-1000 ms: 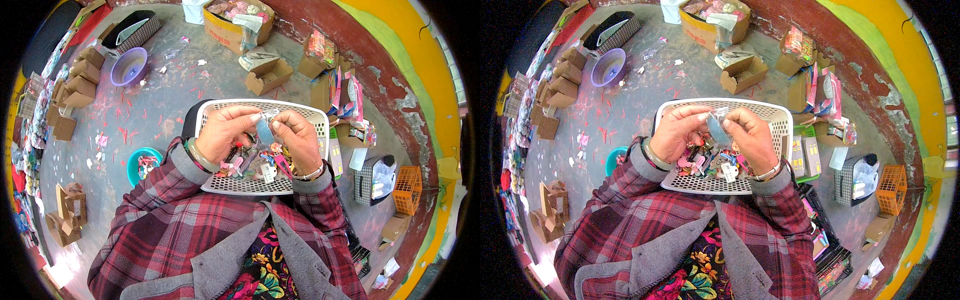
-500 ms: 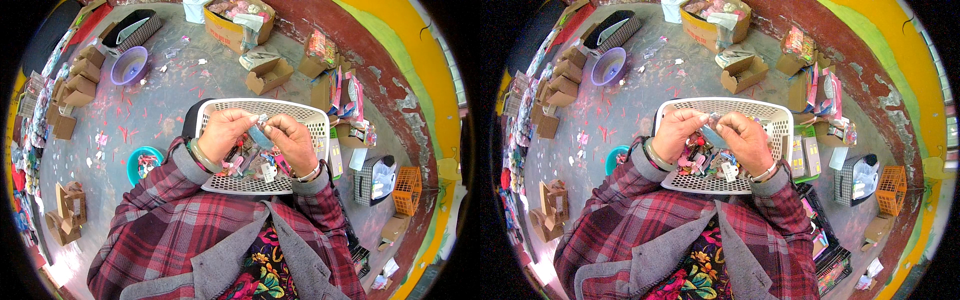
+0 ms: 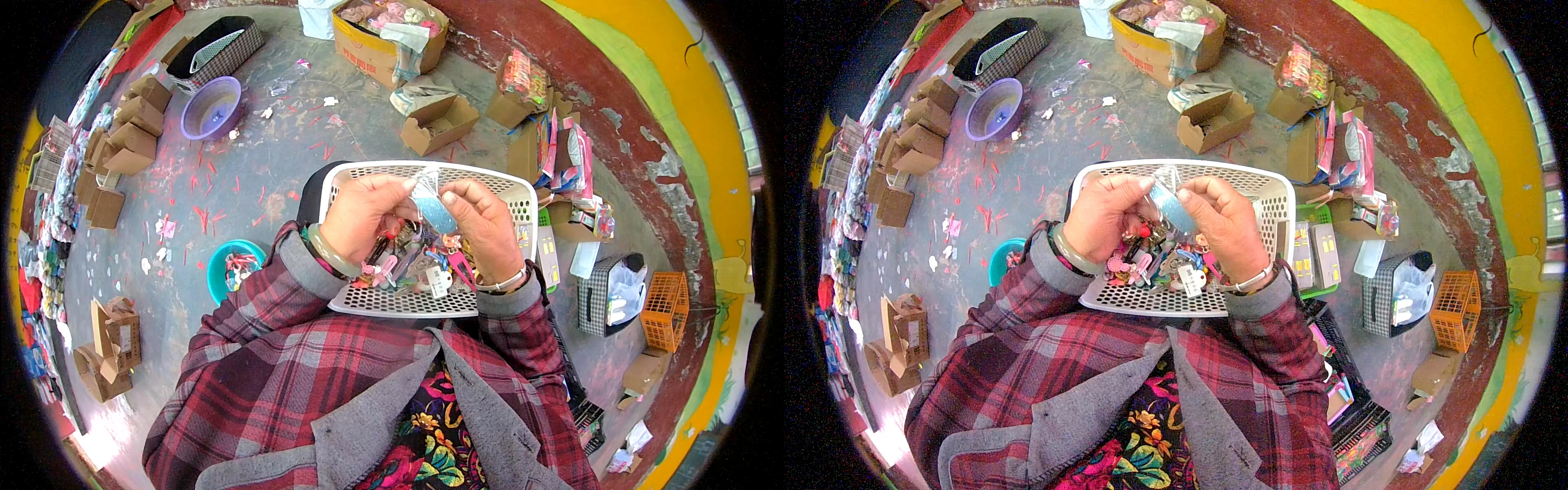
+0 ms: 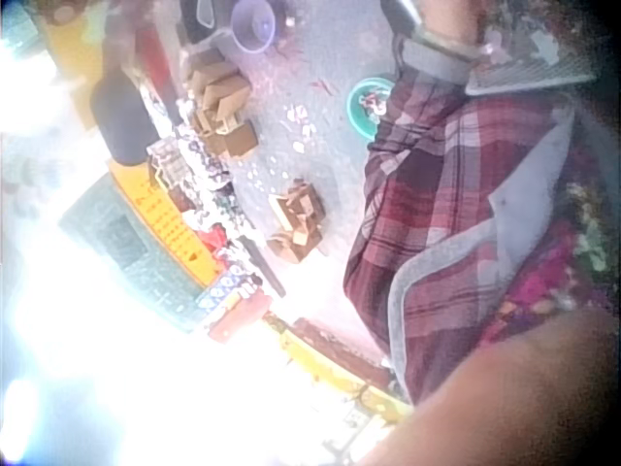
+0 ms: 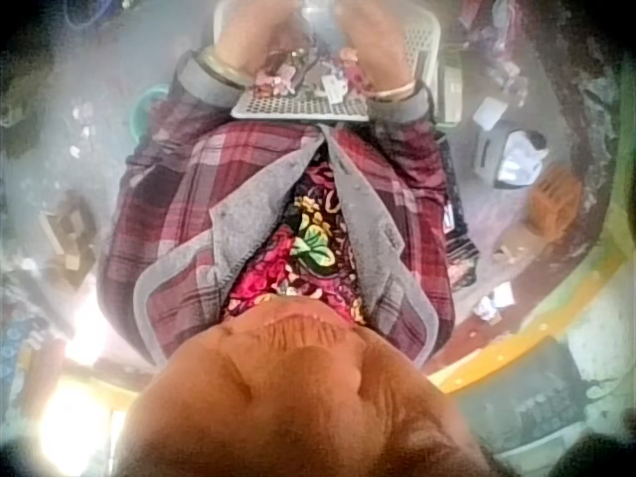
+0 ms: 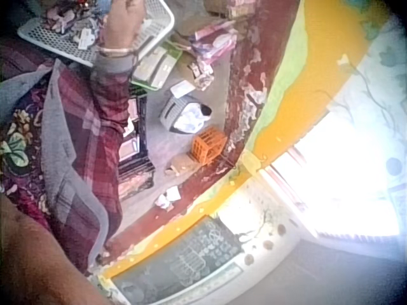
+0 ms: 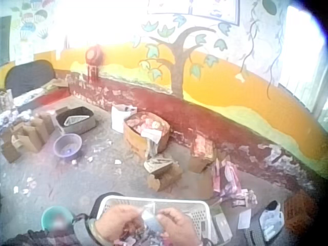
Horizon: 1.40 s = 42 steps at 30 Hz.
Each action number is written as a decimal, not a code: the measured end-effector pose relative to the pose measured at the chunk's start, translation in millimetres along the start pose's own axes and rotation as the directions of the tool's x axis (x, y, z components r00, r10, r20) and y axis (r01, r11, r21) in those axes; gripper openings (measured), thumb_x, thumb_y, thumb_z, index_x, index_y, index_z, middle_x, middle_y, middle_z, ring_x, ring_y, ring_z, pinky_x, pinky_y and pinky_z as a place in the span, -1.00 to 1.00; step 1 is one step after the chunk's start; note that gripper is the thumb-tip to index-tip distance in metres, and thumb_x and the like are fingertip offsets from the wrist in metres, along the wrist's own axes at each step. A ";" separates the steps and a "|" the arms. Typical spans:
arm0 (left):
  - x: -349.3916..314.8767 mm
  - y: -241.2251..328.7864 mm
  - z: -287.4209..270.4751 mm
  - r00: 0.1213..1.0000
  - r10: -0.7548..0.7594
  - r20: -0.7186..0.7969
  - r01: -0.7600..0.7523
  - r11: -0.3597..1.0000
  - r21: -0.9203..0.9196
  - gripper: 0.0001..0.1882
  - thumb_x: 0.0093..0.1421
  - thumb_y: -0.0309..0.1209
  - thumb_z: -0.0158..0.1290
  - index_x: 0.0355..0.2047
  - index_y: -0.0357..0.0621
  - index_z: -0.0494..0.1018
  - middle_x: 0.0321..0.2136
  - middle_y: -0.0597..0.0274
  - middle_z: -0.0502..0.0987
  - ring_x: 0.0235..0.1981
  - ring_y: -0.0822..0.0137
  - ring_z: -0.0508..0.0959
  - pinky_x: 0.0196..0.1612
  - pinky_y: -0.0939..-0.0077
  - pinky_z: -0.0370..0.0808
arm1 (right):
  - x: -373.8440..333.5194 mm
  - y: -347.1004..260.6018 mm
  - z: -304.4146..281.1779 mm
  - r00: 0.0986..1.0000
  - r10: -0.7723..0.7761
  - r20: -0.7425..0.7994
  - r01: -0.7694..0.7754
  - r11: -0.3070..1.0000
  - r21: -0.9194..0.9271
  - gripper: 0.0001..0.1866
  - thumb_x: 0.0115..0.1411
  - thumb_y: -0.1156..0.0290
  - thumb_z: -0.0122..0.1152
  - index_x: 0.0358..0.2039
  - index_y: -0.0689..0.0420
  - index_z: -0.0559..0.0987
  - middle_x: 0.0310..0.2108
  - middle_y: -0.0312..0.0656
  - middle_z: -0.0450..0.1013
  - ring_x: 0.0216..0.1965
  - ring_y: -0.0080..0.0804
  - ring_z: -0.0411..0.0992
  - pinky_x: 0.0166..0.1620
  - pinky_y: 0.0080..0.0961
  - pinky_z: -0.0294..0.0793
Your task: The person sits on the floor and sorts through a white basket filled with colorful hair clips. They pick up individual clips, examine them, and place them into a smaller white basket on the floor.
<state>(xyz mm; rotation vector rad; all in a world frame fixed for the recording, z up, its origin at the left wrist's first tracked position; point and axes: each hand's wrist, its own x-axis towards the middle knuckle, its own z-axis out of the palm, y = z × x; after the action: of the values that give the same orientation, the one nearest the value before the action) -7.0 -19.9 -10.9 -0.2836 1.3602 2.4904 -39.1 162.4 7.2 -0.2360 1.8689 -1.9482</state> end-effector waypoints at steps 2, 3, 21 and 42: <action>3.9 -2.6 -5.3 0.999 0.046 0.008 -0.045 0.995 -0.086 -0.78 0.21 -0.34 -0.04 -0.36 -0.25 0.47 -0.52 0.23 0.54 -0.59 0.53 0.50 -0.66 0.80 0.33 | -1.1 -1.1 -0.4 0.996 0.059 0.062 -0.059 0.998 0.004 -0.80 0.14 0.39 0.12 -0.27 0.24 0.46 -0.48 -0.34 0.44 -0.52 -0.70 0.36 -0.53 -0.76 0.28; 4.4 -2.8 -6.6 0.998 0.070 0.008 -0.068 0.989 -0.129 -0.79 0.21 -0.35 -0.04 -0.35 -0.27 0.47 -0.50 0.21 0.55 -0.54 0.50 0.54 -0.65 0.80 0.35 | -1.4 -1.6 -0.4 0.991 0.089 0.095 -0.090 0.996 0.005 -0.78 0.13 0.40 0.13 -0.26 0.25 0.47 -0.47 -0.32 0.45 -0.50 -0.67 0.39 -0.52 -0.75 0.30; -1.5 2.4 0.0 0.998 0.061 0.027 -0.060 0.997 -0.038 -0.77 0.20 -0.30 -0.03 -0.39 -0.23 0.46 -0.52 0.23 0.55 -0.55 0.51 0.52 -0.59 0.76 0.36 | -1.6 3.5 -11.2 0.993 0.096 0.069 -0.108 0.973 0.206 -0.83 0.06 0.43 0.19 -0.34 0.23 0.53 -0.51 -0.21 0.50 -0.55 -0.55 0.42 -0.46 -0.68 0.35; -0.3 -1.4 -3.5 0.987 0.159 0.037 -0.157 0.987 -0.044 -0.71 0.23 -0.29 -0.10 -0.41 -0.31 0.45 -0.40 0.13 0.52 -0.39 0.39 0.52 -0.26 0.51 0.45 | -4.2 2.3 -12.4 0.974 0.135 0.182 -0.169 0.968 0.185 -0.84 0.04 0.45 0.22 -0.37 0.24 0.52 -0.54 -0.26 0.46 -0.56 -0.58 0.41 -0.49 -0.68 0.37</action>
<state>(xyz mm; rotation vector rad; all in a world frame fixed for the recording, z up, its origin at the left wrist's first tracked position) -6.2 -22.2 -13.7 -0.1372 1.3663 2.6394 -40.0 175.4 4.6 -0.1827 1.5271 -1.9292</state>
